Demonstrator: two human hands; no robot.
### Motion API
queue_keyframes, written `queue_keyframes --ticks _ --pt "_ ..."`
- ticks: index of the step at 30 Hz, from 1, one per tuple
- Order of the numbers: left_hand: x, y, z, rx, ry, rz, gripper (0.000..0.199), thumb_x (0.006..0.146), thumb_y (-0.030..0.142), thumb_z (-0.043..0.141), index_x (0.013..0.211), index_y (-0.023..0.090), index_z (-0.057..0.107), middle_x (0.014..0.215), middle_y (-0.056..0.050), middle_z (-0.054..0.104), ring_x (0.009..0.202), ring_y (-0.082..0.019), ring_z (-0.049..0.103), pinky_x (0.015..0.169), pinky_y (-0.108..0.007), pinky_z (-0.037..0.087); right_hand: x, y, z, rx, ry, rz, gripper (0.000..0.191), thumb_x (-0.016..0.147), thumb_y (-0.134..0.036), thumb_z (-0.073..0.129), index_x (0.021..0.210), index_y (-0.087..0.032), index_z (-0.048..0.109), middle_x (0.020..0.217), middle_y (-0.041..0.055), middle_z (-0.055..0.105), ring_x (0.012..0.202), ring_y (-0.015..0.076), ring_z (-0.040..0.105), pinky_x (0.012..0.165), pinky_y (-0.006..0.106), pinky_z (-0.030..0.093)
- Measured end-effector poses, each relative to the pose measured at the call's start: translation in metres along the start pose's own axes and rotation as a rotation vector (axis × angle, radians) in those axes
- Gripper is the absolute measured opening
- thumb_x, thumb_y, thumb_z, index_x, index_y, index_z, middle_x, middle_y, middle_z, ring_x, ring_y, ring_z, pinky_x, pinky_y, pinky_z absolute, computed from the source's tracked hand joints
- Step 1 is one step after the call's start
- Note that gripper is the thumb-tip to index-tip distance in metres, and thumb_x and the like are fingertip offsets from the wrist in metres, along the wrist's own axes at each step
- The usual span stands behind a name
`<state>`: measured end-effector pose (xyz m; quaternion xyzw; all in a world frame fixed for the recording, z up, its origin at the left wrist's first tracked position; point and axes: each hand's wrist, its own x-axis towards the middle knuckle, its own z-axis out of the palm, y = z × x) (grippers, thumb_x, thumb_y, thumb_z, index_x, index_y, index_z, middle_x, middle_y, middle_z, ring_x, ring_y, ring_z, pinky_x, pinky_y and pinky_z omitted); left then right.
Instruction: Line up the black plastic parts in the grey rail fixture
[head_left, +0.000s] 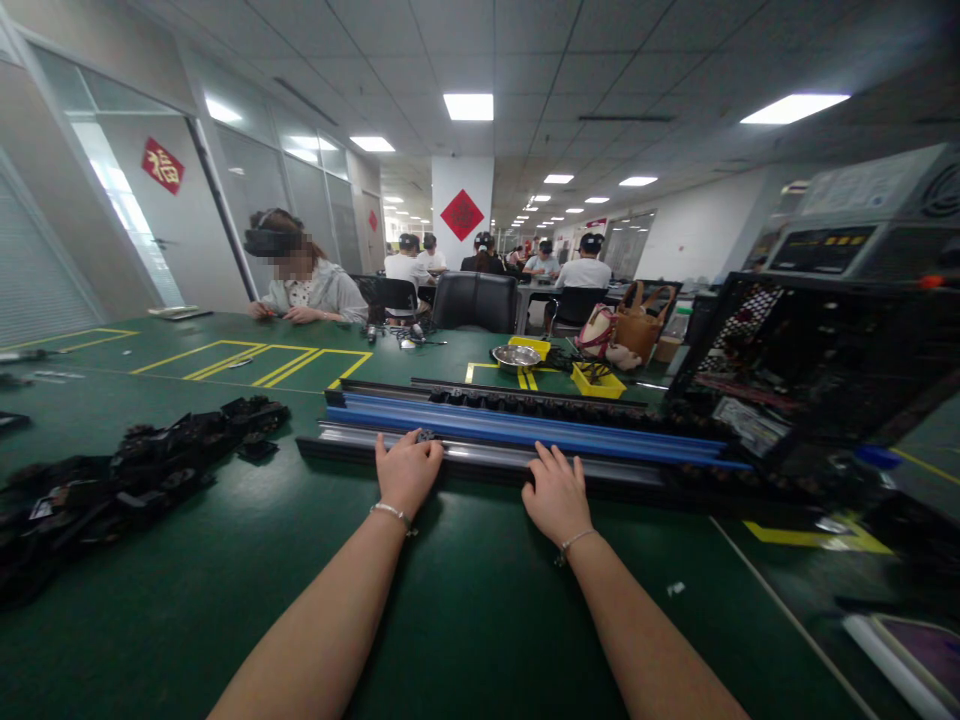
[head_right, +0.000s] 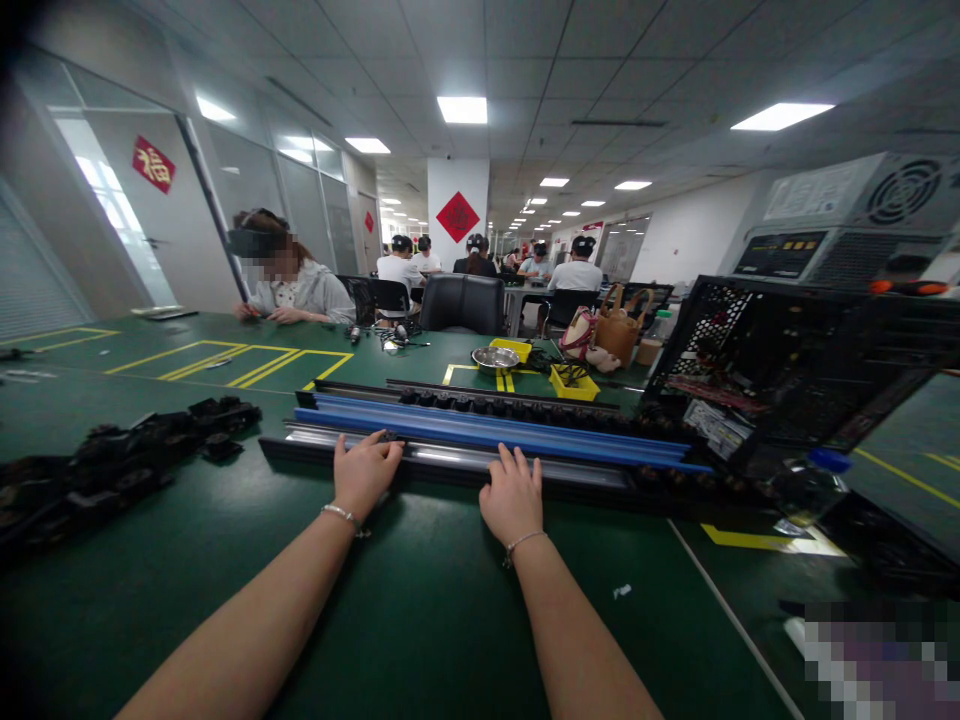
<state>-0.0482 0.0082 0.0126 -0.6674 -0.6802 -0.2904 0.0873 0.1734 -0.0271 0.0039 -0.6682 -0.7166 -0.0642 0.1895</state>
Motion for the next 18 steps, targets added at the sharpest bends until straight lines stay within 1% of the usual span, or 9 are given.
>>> queue_keyframes --ticks 6,11,18 --pt "0.0009 -0.0019 0.0009 0.016 0.0 -0.037 0.037 0.086 0.036 0.036 0.081 0.033 0.074 0.116 -0.002 0.065 0.112 -0.022 0.054 0.109 -0.052 0.01 -0.0002 0.0001 0.0004 0.003 0.003 0.0 0.029 0.077 -0.021 0.043 0.098 -0.018 0.063 0.141 0.0067 0.042 0.131 0.0272 0.032 0.109 0.053 0.014" --pt "0.0017 -0.0039 0.0023 0.007 0.004 -0.042 0.037 0.086 0.036 0.037 0.081 0.033 0.073 0.116 -0.004 0.064 0.113 -0.021 0.054 0.109 -0.053 0.01 -0.0002 0.0004 0.0001 0.006 0.001 -0.003 0.03 0.077 -0.021 0.042 0.099 -0.018 0.062 0.141 0.0064 0.042 0.131 0.0271 0.031 0.109 0.053 0.014" --pt "0.0037 -0.0058 0.0011 -0.006 -0.011 -0.085 0.037 0.086 0.035 0.037 0.08 0.033 0.074 0.117 -0.001 0.064 0.113 -0.022 0.054 0.109 -0.053 0.007 0.0001 0.0009 0.0014 0.009 0.005 0.002 0.03 0.077 -0.021 0.043 0.1 -0.018 0.062 0.141 0.006 0.042 0.131 0.0267 0.031 0.109 0.052 0.013"
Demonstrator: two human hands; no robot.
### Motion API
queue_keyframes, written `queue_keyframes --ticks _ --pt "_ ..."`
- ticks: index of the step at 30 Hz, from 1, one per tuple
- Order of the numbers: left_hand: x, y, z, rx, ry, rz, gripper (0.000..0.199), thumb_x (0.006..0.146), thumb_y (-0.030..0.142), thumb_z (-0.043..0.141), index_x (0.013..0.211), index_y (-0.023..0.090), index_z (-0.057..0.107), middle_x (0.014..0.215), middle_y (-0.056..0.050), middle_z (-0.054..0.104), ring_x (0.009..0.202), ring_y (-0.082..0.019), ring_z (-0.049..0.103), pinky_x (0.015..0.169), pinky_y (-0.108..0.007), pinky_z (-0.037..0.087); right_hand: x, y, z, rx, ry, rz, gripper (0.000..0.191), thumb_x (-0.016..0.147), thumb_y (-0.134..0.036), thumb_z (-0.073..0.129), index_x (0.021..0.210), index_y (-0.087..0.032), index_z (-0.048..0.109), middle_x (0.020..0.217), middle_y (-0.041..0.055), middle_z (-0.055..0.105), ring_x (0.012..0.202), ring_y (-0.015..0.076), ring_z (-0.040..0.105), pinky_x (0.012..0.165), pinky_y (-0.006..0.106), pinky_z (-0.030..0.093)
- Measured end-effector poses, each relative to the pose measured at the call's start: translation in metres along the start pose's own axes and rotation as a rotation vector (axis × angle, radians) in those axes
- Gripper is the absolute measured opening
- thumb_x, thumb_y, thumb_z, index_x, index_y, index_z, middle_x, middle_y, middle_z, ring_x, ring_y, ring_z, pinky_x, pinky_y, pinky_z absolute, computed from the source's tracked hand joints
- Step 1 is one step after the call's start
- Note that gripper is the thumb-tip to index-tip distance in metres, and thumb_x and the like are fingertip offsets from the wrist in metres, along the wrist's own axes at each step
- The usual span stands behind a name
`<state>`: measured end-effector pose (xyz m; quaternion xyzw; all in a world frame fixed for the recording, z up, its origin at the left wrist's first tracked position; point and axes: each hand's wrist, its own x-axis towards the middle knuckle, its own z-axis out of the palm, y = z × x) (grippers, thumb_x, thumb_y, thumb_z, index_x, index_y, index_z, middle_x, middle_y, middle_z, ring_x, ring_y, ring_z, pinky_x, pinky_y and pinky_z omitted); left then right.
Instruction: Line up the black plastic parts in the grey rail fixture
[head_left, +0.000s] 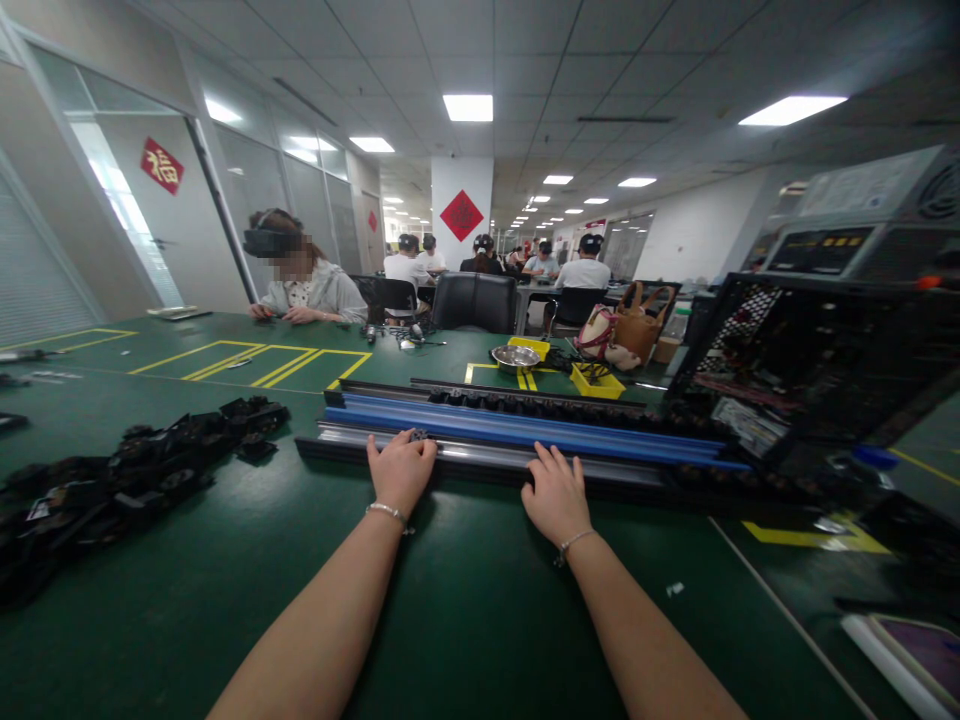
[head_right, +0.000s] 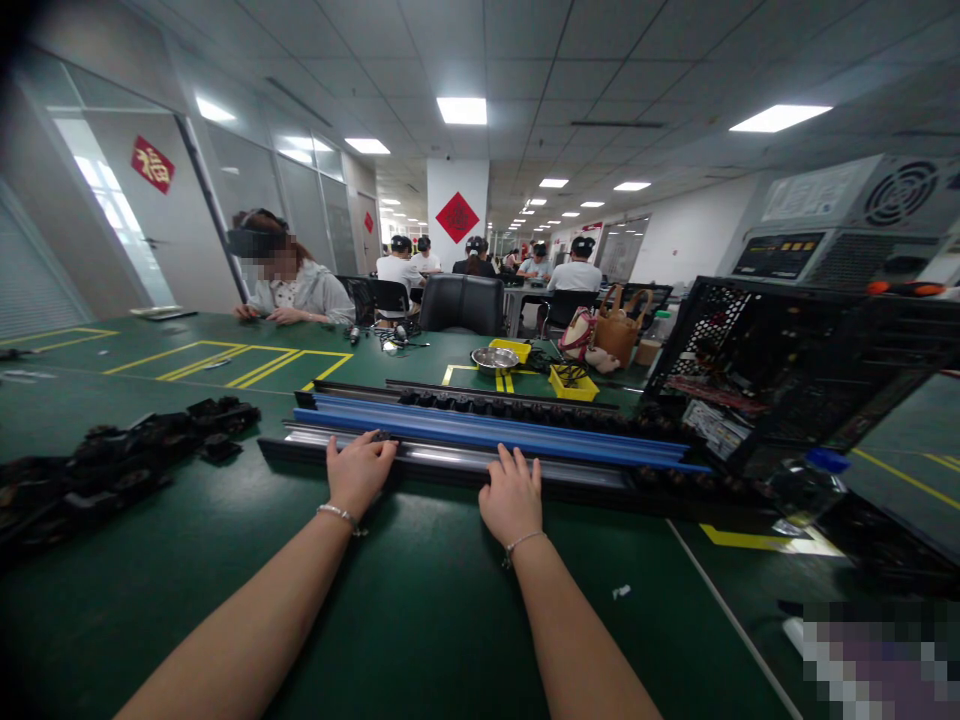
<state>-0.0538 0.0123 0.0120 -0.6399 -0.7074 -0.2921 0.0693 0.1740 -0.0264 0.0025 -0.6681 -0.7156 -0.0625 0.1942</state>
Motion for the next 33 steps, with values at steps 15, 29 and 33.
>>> queue_keyframes --ticks 15,29,33 --pt "0.0009 -0.0038 0.0022 -0.005 0.028 -0.002 0.038 0.086 0.035 0.037 0.074 0.031 0.073 0.114 -0.001 0.066 0.112 -0.021 0.054 0.109 -0.051 0.008 -0.0007 0.0005 -0.0004 -0.008 0.003 -0.006 0.03 0.077 -0.021 0.043 0.099 -0.018 0.062 0.141 0.0061 0.042 0.131 0.0271 0.032 0.109 0.053 0.014" --pt "0.0034 -0.0067 0.0007 -0.016 0.015 -0.028 0.041 0.086 0.033 0.034 0.069 0.03 0.071 0.109 0.0 0.068 0.113 -0.02 0.054 0.109 -0.051 0.009 -0.0002 -0.0003 -0.0021 -0.004 -0.012 0.0 0.029 0.077 -0.021 0.043 0.099 -0.018 0.063 0.141 0.0063 0.041 0.132 0.0266 0.03 0.109 0.053 0.013" --pt "0.004 -0.0077 -0.0008 -0.015 0.018 -0.036 0.04 0.086 0.033 0.035 0.07 0.03 0.072 0.108 -0.001 0.069 0.113 -0.021 0.054 0.108 -0.052 0.009 -0.0002 -0.0011 -0.0028 -0.002 -0.016 0.002 0.03 0.077 -0.021 0.043 0.099 -0.018 0.063 0.141 0.0064 0.042 0.132 0.0268 0.031 0.109 0.053 0.014"
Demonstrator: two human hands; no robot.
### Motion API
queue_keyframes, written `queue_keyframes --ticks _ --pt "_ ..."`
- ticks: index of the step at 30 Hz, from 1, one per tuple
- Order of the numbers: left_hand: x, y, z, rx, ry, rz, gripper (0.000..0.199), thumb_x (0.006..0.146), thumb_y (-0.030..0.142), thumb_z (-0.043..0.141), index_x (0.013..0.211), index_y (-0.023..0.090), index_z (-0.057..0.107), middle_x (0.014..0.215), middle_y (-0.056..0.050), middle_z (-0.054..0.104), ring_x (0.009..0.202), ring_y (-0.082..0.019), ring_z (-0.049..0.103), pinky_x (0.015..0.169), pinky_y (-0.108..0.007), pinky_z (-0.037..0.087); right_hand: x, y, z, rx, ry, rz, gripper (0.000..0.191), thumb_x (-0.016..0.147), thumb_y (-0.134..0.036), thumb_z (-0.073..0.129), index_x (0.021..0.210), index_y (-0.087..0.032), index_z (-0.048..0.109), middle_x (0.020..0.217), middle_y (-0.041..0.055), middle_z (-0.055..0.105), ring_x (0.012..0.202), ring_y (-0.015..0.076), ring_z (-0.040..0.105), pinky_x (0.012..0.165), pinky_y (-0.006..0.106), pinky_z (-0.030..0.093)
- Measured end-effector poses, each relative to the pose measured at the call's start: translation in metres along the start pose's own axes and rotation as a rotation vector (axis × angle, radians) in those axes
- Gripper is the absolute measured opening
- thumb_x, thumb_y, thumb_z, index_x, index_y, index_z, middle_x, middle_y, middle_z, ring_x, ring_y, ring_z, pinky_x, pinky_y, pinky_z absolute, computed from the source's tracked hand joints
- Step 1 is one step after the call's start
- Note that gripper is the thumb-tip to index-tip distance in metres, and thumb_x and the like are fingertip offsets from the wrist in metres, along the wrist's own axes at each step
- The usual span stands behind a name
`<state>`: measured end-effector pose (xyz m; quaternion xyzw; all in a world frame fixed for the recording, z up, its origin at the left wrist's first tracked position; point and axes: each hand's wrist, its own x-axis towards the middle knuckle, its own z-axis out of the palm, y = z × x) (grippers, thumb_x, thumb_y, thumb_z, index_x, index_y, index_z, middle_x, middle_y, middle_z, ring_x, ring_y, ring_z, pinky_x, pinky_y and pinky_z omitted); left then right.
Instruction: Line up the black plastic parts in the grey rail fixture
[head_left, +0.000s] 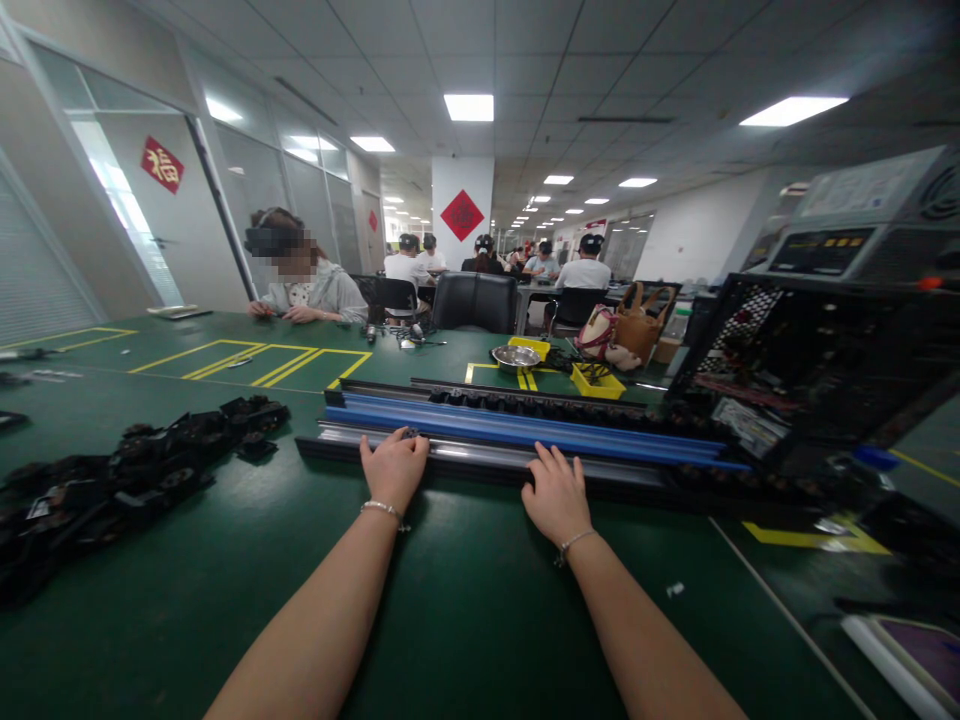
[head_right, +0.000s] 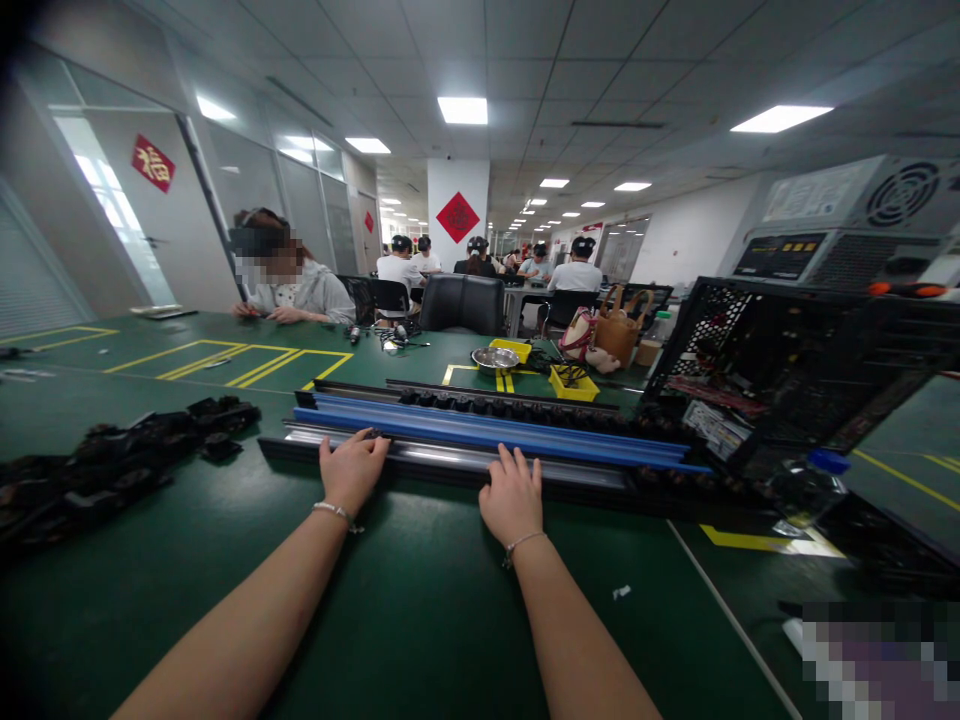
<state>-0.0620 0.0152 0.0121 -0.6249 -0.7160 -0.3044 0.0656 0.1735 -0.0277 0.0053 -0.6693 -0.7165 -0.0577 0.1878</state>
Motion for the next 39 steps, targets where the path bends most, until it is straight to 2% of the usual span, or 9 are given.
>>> queue_keyframes --ticks 8,21,34,39 --pt "0.002 -0.003 -0.003 -0.007 -0.016 -0.036 0.04 0.086 0.032 0.034 0.072 0.03 0.072 0.11 0.0 0.068 0.115 -0.02 0.053 0.108 -0.051 0.01 0.0 0.002 0.001 -0.002 -0.003 -0.004 0.029 0.078 -0.021 0.043 0.1 -0.018 0.062 0.142 0.0068 0.041 0.132 0.0267 0.03 0.109 0.053 0.013" --pt "0.005 -0.008 0.003 -0.038 -0.003 -0.056 0.038 0.085 0.034 0.037 0.068 0.03 0.071 0.107 0.001 0.069 0.114 -0.021 0.053 0.107 -0.053 0.01 0.0 0.001 0.001 -0.003 0.01 -0.006 0.027 0.077 -0.021 0.043 0.096 -0.018 0.062 0.141 0.0064 0.042 0.131 0.0267 0.031 0.109 0.053 0.013" --pt "0.007 -0.011 0.001 -0.047 -0.022 -0.102 0.038 0.085 0.034 0.036 0.072 0.032 0.071 0.115 0.001 0.065 0.116 -0.02 0.051 0.108 -0.051 0.01 0.0 0.001 0.0 -0.004 -0.007 0.003 0.028 0.077 -0.021 0.042 0.097 -0.018 0.062 0.141 0.0064 0.041 0.132 0.0268 0.031 0.109 0.053 0.014" --pt "0.006 -0.012 0.0 -0.028 -0.003 -0.069 0.037 0.085 0.034 0.037 0.074 0.031 0.072 0.116 0.0 0.065 0.113 -0.022 0.053 0.107 -0.053 0.013 0.0 0.001 0.001 -0.005 0.007 -0.002 0.029 0.077 -0.021 0.042 0.098 -0.018 0.062 0.141 0.0061 0.042 0.131 0.0269 0.032 0.109 0.053 0.014"
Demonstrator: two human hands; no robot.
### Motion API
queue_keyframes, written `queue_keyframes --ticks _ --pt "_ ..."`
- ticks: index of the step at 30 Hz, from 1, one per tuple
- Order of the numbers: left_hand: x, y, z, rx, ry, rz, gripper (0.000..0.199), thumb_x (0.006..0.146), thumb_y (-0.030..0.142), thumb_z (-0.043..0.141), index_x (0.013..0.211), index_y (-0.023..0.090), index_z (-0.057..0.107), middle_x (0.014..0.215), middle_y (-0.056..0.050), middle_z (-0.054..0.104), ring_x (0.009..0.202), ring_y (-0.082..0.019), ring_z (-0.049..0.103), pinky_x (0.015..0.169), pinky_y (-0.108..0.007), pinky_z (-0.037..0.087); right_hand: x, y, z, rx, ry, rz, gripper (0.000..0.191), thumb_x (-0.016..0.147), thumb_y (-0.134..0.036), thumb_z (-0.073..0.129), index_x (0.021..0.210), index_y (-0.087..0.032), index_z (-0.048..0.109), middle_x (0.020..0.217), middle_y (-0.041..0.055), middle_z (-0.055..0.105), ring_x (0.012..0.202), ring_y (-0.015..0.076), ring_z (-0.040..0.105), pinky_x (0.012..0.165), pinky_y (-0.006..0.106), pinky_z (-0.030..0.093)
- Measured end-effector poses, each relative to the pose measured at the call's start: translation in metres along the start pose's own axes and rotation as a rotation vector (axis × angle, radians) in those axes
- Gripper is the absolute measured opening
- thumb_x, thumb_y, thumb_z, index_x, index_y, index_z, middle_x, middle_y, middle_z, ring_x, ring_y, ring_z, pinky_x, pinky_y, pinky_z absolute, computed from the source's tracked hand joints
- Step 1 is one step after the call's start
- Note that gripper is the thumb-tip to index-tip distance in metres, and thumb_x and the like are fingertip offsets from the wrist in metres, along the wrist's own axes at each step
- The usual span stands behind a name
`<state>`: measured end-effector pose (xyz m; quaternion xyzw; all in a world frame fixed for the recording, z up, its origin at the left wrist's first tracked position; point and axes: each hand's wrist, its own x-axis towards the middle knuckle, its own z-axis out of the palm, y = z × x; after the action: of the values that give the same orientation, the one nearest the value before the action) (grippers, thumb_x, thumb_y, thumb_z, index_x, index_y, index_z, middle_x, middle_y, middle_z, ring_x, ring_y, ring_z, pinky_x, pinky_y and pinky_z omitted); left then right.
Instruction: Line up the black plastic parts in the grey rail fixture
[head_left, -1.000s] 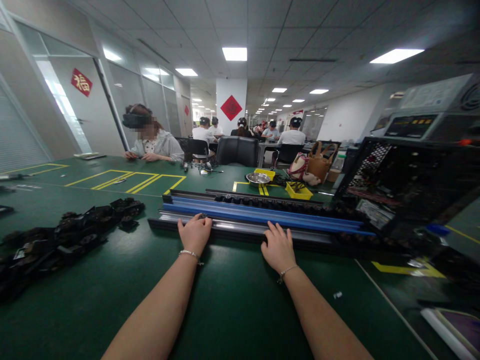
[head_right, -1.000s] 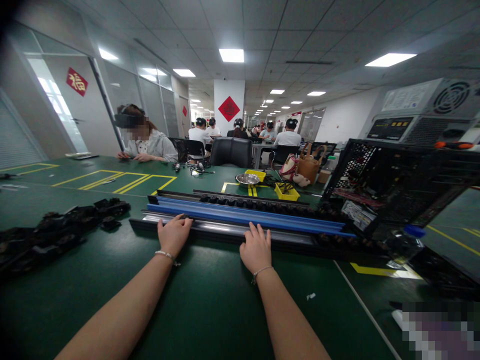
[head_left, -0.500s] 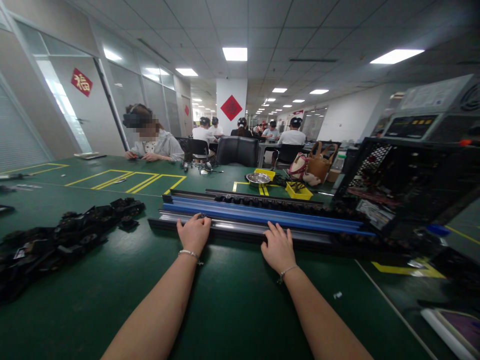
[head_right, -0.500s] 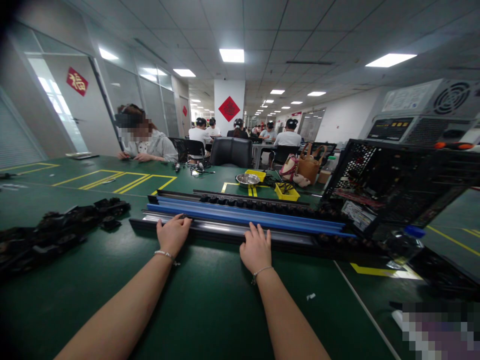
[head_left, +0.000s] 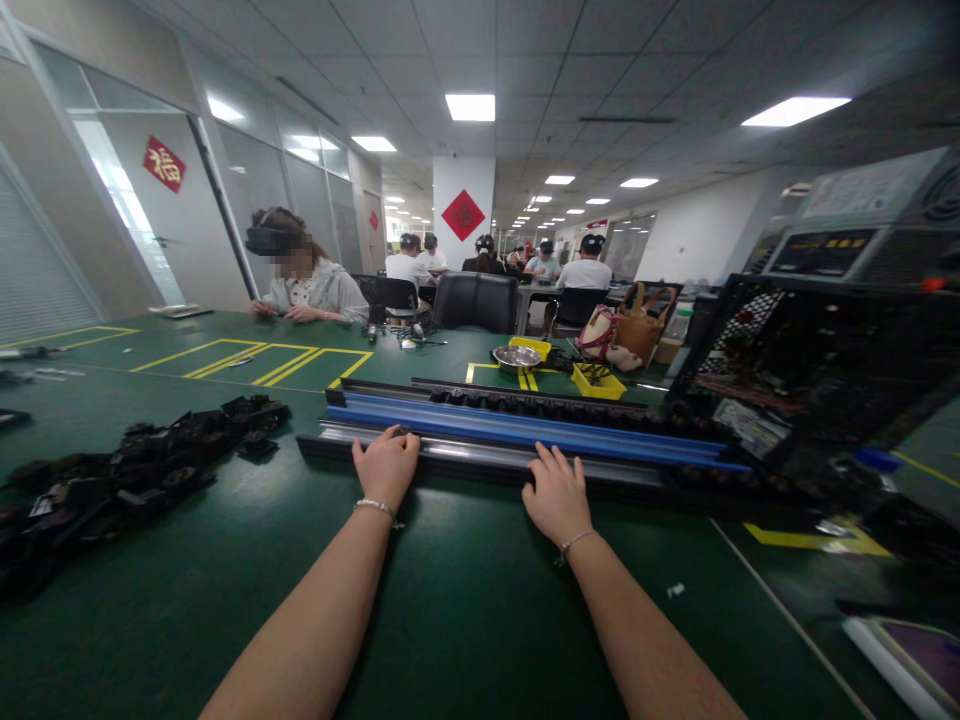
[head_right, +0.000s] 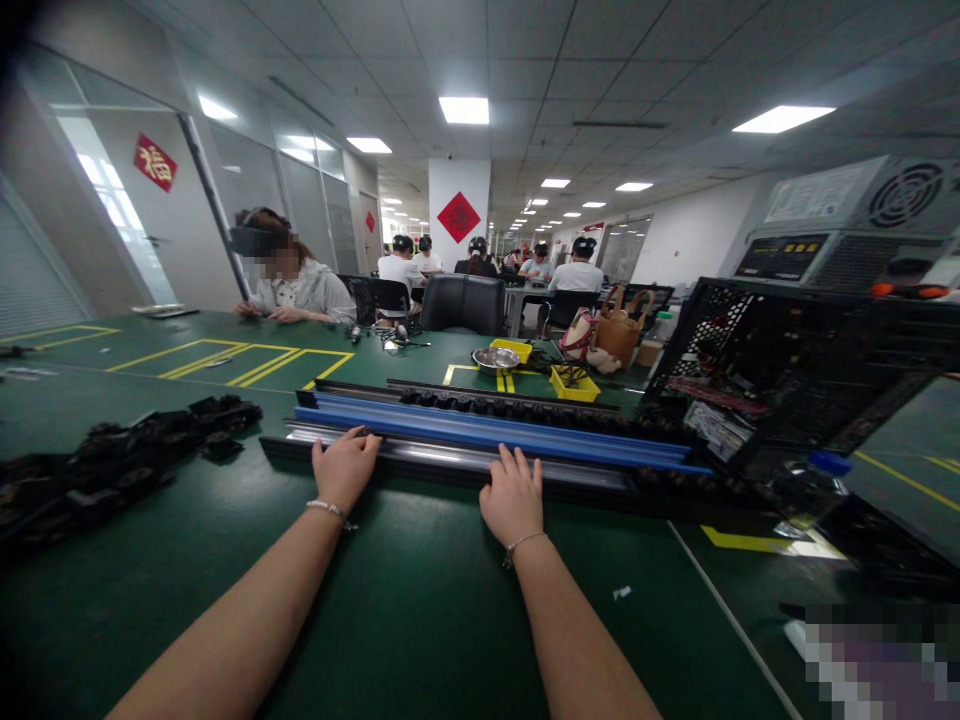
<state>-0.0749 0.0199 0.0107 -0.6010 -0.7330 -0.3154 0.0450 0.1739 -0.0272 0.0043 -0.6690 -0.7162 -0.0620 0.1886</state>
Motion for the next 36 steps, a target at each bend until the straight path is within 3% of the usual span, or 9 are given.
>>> queue_keyframes --ticks 11,36 --pt "-0.005 0.0 0.003 0.07 -0.007 0.007 0.034 0.085 0.041 0.039 0.084 0.037 0.072 0.125 0.002 0.059 0.123 -0.025 0.043 0.106 -0.054 0.017 0.001 0.0 -0.001 0.0 -0.013 0.006 0.029 0.077 -0.021 0.042 0.097 -0.019 0.063 0.141 0.006 0.042 0.131 0.027 0.032 0.109 0.053 0.014" --pt "0.005 -0.016 0.005 0.022 0.067 -0.059 0.036 0.087 0.03 0.037 0.091 0.03 0.073 0.118 -0.003 0.062 0.113 -0.023 0.05 0.105 -0.049 0.021 0.0 0.001 0.001 -0.003 0.001 -0.005 0.028 0.077 -0.021 0.042 0.096 -0.018 0.062 0.141 0.0058 0.042 0.131 0.0273 0.031 0.109 0.054 0.014"
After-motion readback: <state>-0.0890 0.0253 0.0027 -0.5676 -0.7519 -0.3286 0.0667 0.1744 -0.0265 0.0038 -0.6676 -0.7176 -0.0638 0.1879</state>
